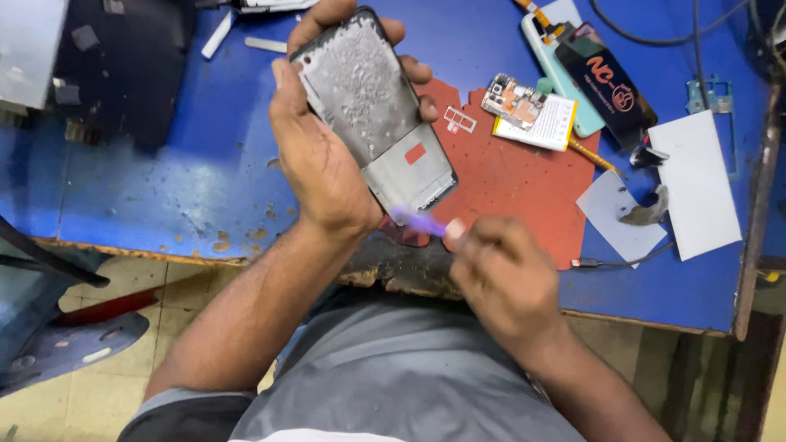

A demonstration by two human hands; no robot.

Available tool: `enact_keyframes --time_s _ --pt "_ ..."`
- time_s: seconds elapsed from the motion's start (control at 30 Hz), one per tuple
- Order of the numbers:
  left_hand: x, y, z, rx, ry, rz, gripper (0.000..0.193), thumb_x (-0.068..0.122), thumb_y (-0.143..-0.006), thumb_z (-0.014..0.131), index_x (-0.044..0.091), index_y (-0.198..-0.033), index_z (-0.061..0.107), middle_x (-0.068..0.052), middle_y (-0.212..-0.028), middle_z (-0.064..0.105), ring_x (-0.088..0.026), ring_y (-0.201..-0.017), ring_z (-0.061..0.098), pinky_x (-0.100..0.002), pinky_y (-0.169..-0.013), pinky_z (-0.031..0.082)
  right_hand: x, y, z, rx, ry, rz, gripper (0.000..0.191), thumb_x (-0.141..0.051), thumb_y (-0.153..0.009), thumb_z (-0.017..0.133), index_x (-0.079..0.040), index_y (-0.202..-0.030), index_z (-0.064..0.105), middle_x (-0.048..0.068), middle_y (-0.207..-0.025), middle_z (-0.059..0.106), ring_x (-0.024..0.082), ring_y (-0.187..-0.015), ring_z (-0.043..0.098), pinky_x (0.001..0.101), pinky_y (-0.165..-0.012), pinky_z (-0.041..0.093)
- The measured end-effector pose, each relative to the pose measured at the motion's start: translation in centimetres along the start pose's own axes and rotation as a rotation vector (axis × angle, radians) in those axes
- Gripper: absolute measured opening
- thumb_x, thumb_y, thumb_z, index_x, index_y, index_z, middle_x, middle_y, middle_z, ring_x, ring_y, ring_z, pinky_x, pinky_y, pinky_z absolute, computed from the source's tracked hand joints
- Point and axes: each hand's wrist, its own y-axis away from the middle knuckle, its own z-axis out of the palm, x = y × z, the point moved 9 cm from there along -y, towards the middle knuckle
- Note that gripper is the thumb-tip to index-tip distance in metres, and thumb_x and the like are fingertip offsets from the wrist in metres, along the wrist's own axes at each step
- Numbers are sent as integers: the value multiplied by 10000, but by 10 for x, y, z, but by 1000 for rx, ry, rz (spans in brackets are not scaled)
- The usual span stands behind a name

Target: The person cleans adhesive residue from the inside of a disassembled phone housing, scrubbing it with a toothbrush and peeling off leftover material by hand. They then align the internal components and flex cables into the housing and press them into place to reassemble the phone.

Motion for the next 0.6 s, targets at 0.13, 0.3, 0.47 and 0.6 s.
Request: enact_keyframes --time_s 0.13,0.3,0.47,0.6 --pt "1 -1 4 -29 29 -38 565 541 -1193 371 55 -1476 424 -173 -1214 585 -288 -1011 629 -456 -843 573 43 10 -18 180 -52 386 147 65 -953 776 11 -1080 725 98 -1034 608 142 -802 608 268 -638 496" --pt "-17 17 29 -119 -70 -166 747 588 -1147 406 -3 -1601 346 -158 -1272 585 -259 -1151 610 -433 -1047 558 41 -8 -36 266 -142 379 177 77 -1005 785 -1 -1139 700 99 -1033 604 119 -768 601 245 -666 486" --pt "-26 25 44 -149 -84 -235 831 635 -1116 434 -20 -1616 332 -153 -1333 582 -224 -1212 578 -382 -1143 490 20 -37 -39 276 -104 249 164 86 -990 779 5 -1088 676 103 -1027 599 175 -845 630 277 -717 516" --pt "-21 23 40 -131 -47 -252 832 631 -1107 431 -27 -1607 333 -157 -1347 581 -213 -1218 573 -383 -1167 493 2 -40 -21 223 -173 243 167 87 -945 778 8 -1067 694 99 -995 592 161 -796 629 287 -678 514"
